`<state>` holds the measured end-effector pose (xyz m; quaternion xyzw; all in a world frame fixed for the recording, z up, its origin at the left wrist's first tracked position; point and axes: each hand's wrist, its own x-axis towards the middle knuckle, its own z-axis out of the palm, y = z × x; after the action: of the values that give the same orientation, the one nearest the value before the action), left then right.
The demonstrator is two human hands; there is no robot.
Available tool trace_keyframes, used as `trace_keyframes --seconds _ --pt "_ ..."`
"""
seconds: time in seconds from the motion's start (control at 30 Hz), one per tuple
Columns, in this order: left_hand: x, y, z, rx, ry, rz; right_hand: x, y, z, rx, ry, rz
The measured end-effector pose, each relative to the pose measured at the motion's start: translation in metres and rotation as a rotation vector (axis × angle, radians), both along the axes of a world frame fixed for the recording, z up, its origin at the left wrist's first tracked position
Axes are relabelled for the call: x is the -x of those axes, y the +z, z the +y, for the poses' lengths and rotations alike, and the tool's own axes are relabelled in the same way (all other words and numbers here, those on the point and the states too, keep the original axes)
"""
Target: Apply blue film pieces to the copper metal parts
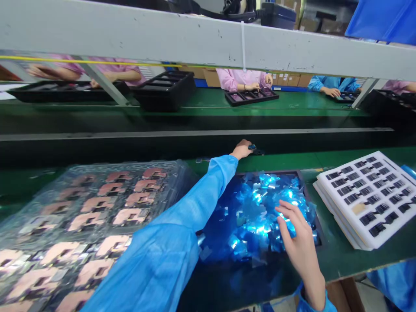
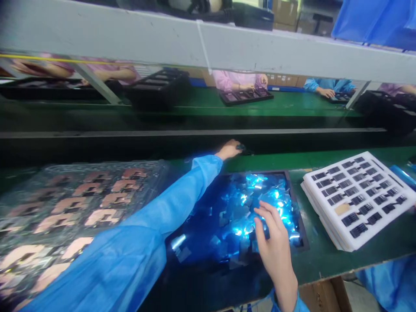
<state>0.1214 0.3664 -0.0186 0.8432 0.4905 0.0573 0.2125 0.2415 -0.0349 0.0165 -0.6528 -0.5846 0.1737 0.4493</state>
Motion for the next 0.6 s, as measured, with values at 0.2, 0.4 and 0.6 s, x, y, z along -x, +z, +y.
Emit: trace_keyframes --seconds 0.2,0.4,0.6 --pt "-0.039 0.005 -0.004 -0.008 -0.142 0.152 -0.014 -0.011 -0.015 0.020 -0.067 0.002" --pt "-0.043 0.032 -0.035 -0.114 -0.153 0.197 -0.023 -0.012 -0.021 -0.021 -0.135 -0.005" --pt "-0.018 0.131 -0.079 -0.088 -0.105 0.152 -0.008 0.003 -0.032 -0.088 -0.004 0.014"
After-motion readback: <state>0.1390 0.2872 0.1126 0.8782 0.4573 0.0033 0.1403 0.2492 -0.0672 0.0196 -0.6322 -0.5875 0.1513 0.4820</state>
